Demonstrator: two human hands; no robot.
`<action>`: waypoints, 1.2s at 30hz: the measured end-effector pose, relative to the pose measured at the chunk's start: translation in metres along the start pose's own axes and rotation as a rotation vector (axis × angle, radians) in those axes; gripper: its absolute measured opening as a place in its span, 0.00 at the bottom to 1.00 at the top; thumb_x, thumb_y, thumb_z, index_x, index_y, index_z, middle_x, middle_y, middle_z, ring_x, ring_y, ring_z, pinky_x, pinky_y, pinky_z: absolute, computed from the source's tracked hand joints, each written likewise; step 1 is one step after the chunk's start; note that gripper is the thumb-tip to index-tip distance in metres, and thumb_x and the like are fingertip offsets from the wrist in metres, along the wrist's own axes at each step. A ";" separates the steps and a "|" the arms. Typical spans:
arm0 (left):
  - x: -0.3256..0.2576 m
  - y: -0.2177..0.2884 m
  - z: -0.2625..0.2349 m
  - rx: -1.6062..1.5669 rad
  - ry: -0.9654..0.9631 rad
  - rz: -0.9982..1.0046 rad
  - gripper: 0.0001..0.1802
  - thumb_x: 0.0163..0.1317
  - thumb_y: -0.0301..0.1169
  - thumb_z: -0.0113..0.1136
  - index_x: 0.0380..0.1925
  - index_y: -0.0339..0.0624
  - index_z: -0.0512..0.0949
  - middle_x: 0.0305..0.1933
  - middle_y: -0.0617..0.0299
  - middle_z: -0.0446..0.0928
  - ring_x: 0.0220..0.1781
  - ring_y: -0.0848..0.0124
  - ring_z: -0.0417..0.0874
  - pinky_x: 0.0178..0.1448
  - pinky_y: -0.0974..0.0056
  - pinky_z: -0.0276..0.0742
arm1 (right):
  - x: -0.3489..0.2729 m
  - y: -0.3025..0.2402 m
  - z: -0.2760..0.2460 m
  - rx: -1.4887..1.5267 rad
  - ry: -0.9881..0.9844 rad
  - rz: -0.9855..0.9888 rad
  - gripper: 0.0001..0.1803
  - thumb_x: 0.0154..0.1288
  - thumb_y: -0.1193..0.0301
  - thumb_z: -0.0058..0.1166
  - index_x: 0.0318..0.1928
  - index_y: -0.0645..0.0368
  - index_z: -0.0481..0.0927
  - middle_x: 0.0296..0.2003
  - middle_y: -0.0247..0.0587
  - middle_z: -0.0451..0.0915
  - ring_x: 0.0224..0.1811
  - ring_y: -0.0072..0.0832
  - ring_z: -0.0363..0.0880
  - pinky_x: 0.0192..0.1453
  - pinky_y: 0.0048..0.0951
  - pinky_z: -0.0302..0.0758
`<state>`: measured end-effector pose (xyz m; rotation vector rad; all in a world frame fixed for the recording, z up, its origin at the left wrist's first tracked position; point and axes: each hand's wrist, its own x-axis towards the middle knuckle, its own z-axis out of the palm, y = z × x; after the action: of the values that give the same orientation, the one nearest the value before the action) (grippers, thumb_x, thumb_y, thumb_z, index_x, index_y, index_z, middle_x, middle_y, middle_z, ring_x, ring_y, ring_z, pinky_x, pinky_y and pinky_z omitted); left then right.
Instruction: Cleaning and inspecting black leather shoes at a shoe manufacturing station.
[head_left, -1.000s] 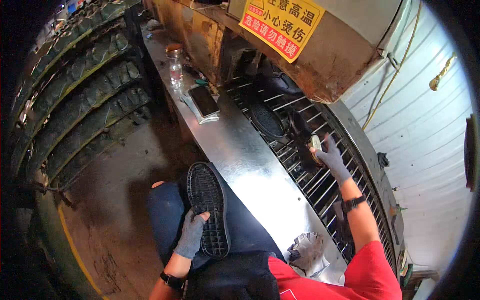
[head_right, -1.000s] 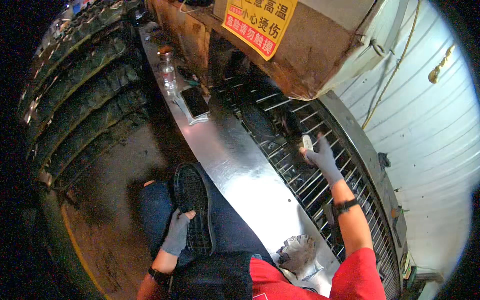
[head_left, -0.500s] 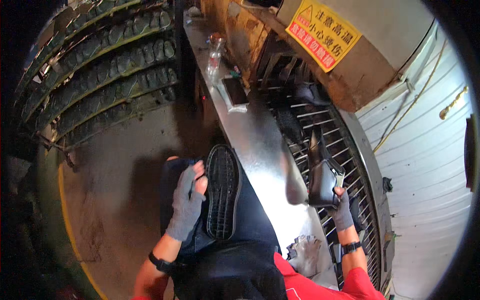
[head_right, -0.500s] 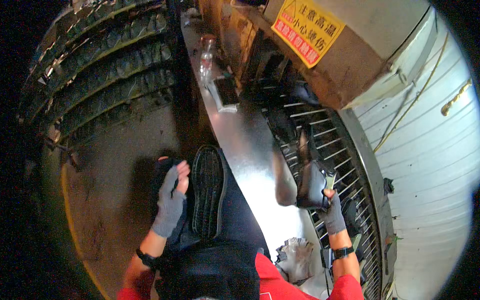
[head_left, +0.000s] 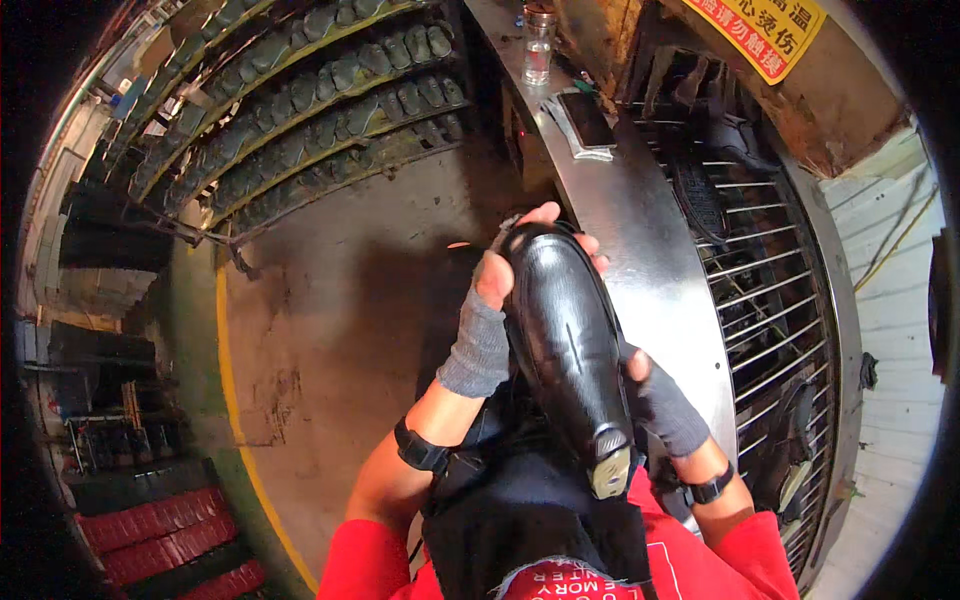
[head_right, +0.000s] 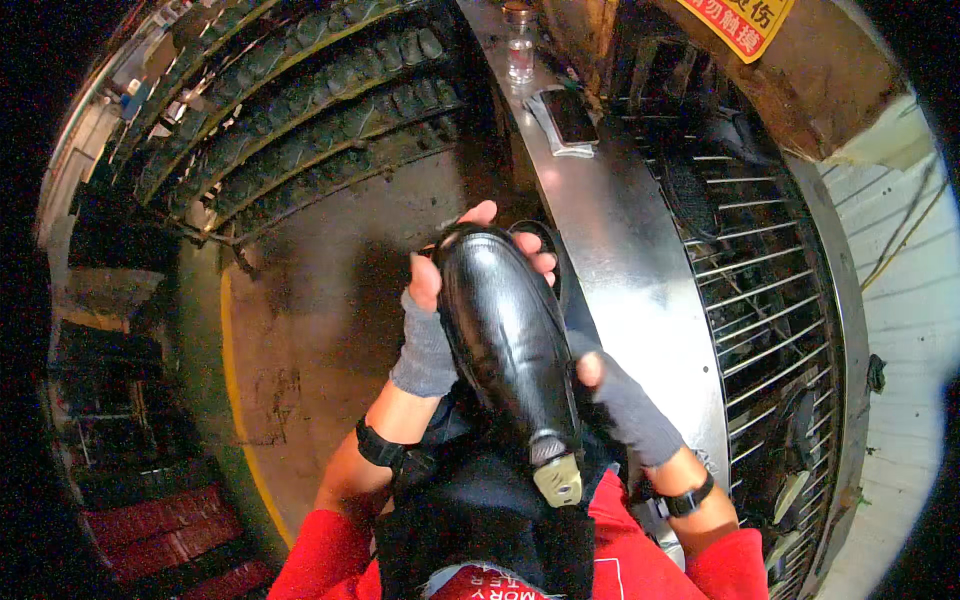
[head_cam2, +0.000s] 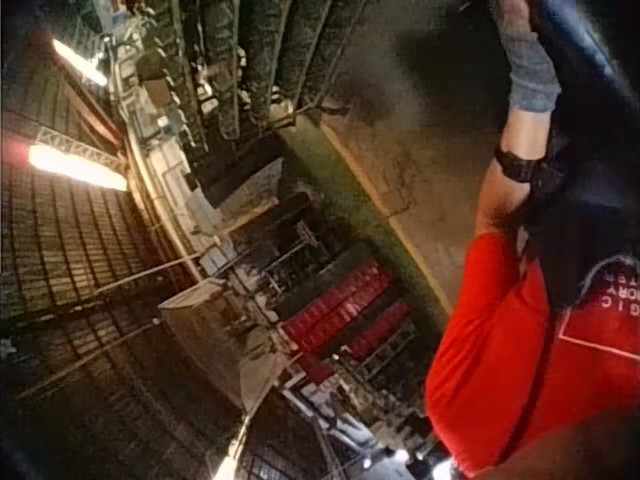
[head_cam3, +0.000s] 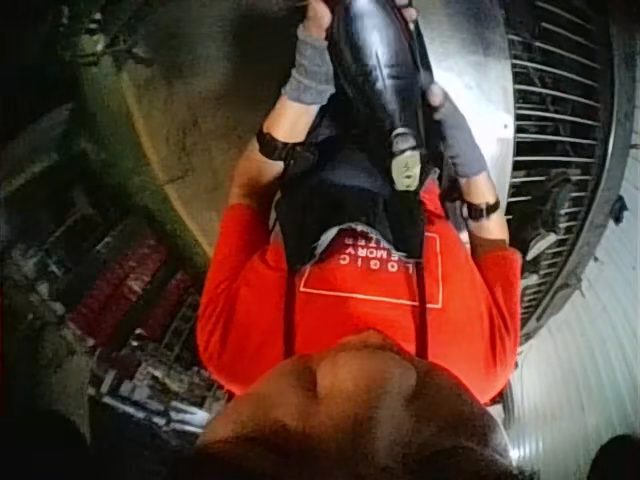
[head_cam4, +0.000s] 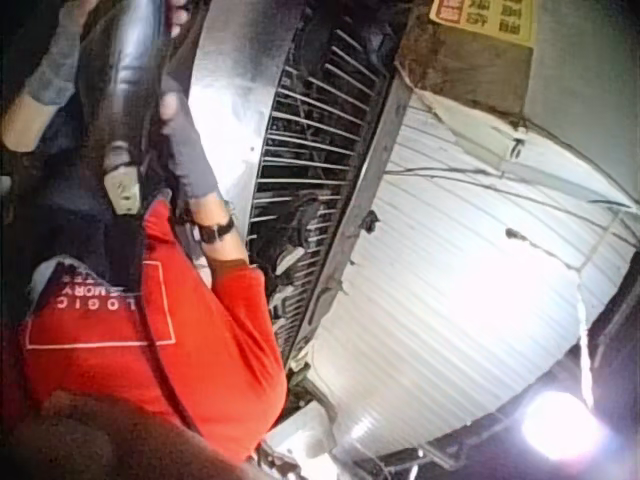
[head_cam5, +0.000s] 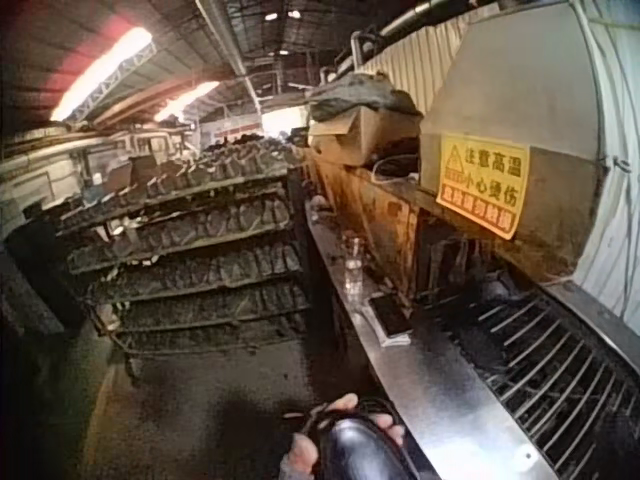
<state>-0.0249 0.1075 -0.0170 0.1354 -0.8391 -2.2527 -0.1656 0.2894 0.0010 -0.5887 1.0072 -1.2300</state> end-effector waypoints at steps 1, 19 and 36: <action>0.001 -0.005 0.004 -0.108 -0.118 0.010 0.51 0.70 0.70 0.56 0.79 0.47 0.60 0.66 0.36 0.79 0.68 0.39 0.81 0.70 0.33 0.80 | 0.000 0.001 -0.003 -0.029 -0.014 0.088 0.50 0.71 0.31 0.56 0.68 0.68 0.77 0.60 0.46 0.84 0.61 0.31 0.84 0.68 0.33 0.79; 0.037 0.018 -0.049 0.125 -0.072 -0.219 0.45 0.70 0.57 0.63 0.75 0.35 0.67 0.67 0.41 0.81 0.64 0.56 0.86 0.67 0.52 0.86 | -0.025 -0.003 -0.066 0.472 0.427 0.088 0.63 0.55 0.34 0.73 0.76 0.65 0.60 0.56 0.66 0.80 0.50 0.64 0.87 0.58 0.61 0.88; 0.035 0.040 -0.021 0.127 -0.043 -0.160 0.46 0.82 0.64 0.33 0.84 0.40 0.53 0.75 0.33 0.71 0.73 0.38 0.77 0.77 0.38 0.74 | 0.035 0.046 -0.004 0.371 0.121 0.051 0.46 0.74 0.33 0.53 0.70 0.62 0.73 0.58 0.49 0.84 0.54 0.34 0.89 0.59 0.36 0.88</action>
<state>-0.0199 0.0523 -0.0044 0.2212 -1.0267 -2.3576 -0.1461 0.2686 -0.0496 -0.2006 0.8583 -1.3769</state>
